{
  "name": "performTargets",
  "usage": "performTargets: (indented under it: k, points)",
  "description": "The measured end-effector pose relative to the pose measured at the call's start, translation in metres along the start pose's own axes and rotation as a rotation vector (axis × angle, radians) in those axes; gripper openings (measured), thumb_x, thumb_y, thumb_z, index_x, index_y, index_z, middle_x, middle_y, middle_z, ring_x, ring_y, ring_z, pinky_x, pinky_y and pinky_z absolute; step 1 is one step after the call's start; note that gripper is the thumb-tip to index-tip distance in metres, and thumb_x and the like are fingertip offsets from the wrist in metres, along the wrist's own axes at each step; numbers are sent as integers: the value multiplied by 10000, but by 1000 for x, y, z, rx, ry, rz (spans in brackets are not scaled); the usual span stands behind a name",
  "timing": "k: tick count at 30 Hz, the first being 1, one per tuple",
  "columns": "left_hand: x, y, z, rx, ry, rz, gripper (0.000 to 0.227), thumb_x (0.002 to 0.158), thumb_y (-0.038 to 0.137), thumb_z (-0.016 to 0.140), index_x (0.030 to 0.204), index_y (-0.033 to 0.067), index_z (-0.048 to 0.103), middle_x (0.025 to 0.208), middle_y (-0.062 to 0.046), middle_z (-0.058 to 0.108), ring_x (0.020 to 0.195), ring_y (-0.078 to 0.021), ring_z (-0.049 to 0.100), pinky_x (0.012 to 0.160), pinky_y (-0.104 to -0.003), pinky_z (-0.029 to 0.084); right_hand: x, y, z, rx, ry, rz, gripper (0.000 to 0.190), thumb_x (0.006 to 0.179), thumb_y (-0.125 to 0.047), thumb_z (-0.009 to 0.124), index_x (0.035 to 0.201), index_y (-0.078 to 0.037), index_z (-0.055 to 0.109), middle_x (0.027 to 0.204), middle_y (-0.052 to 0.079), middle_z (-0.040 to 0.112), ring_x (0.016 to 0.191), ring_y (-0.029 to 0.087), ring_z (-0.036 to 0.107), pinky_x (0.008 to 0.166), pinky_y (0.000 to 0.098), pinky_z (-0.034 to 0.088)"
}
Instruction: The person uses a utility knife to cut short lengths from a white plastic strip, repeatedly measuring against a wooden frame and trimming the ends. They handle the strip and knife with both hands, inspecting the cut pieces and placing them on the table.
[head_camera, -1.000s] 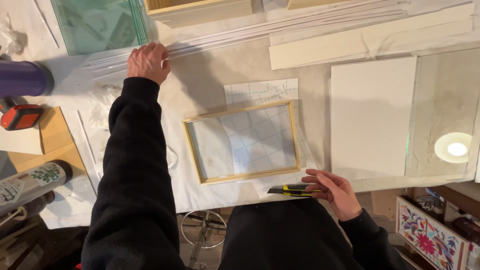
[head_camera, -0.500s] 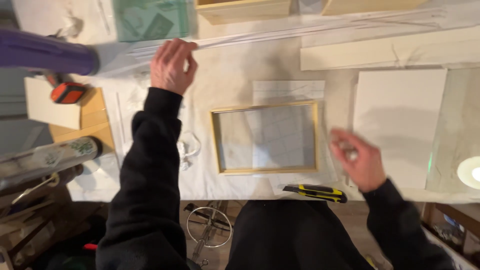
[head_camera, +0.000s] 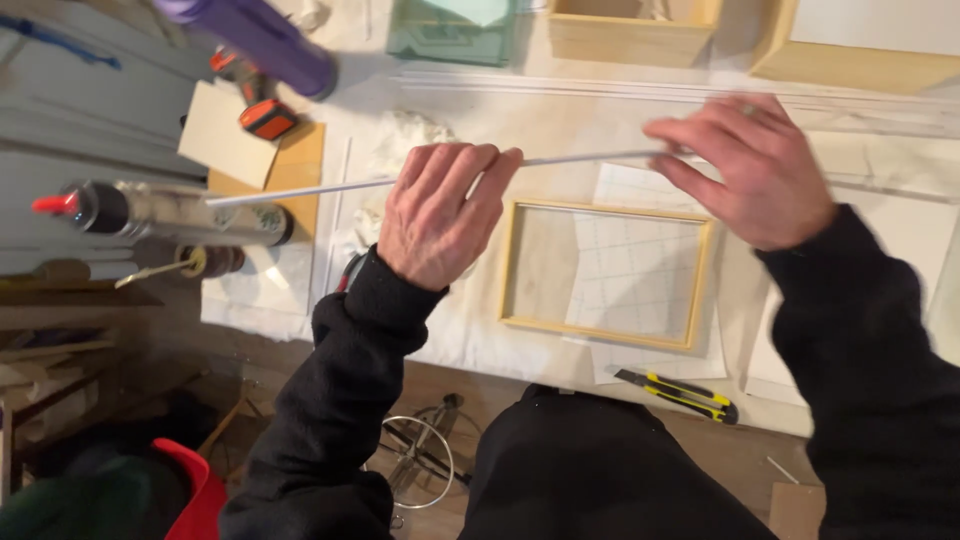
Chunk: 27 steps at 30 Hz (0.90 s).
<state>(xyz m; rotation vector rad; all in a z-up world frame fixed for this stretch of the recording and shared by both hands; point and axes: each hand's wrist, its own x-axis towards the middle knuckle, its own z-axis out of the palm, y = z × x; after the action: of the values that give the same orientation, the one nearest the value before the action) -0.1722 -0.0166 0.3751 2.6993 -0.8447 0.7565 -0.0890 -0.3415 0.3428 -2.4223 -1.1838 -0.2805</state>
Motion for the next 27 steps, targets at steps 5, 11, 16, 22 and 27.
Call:
performTargets:
  k: [5, 11, 16, 22, 27]
  points:
    - [-49, 54, -39, -23, 303, -10, 226, 897, 48, 825, 1109, 61, 748, 1182, -65, 659, 998, -186, 652, 852, -382, 528, -4, -71, -69, 25, 25, -62, 246, 944, -67, 792, 1184, -46, 742, 1017, 88, 665, 799, 206, 658, 703, 315, 558]
    - [-115, 132, -41, -1220, 177, -699, 481, 913, 131, 740, 1362, 89, 574, 1187, -42, 633, 963, -157, 617, 824, -301, 537, -170, -68, -39, 313, 29, 347, 307, 977, -42, 694, 1281, -77, 665, 977, 56, 638, 828, 146, 600, 723, 248, 491]
    - [-145, 136, -59, -2068, 396, -900, 734, 919, 43, 545, 1615, 67, 315, 1279, -35, 572, 970, -115, 575, 770, -286, 532, -323, -76, -2, 203, -249, 618, 324, 935, -67, 685, 1255, -91, 734, 679, 45, 566, 562, 130, 496, 558, 249, 387]
    - [-202, 144, -88, -1843, 413, -859, 359, 1160, 100, 459, 1500, -1, 513, 1225, -76, 641, 948, -121, 616, 845, -293, 541, -474, -73, 57, 372, -116, 739, 198, 1050, -24, 674, 1242, -74, 668, 910, 55, 612, 764, 127, 601, 736, 243, 498]
    - [-219, 152, -113, -1898, 211, -797, 339, 1220, 222, 407, 1407, -12, 566, 1210, -64, 680, 1142, -99, 620, 969, -259, 503, -476, -84, 55, 387, -150, 754, 167, 1074, -68, 670, 1240, -60, 666, 925, 69, 638, 791, 138, 607, 772, 256, 501]
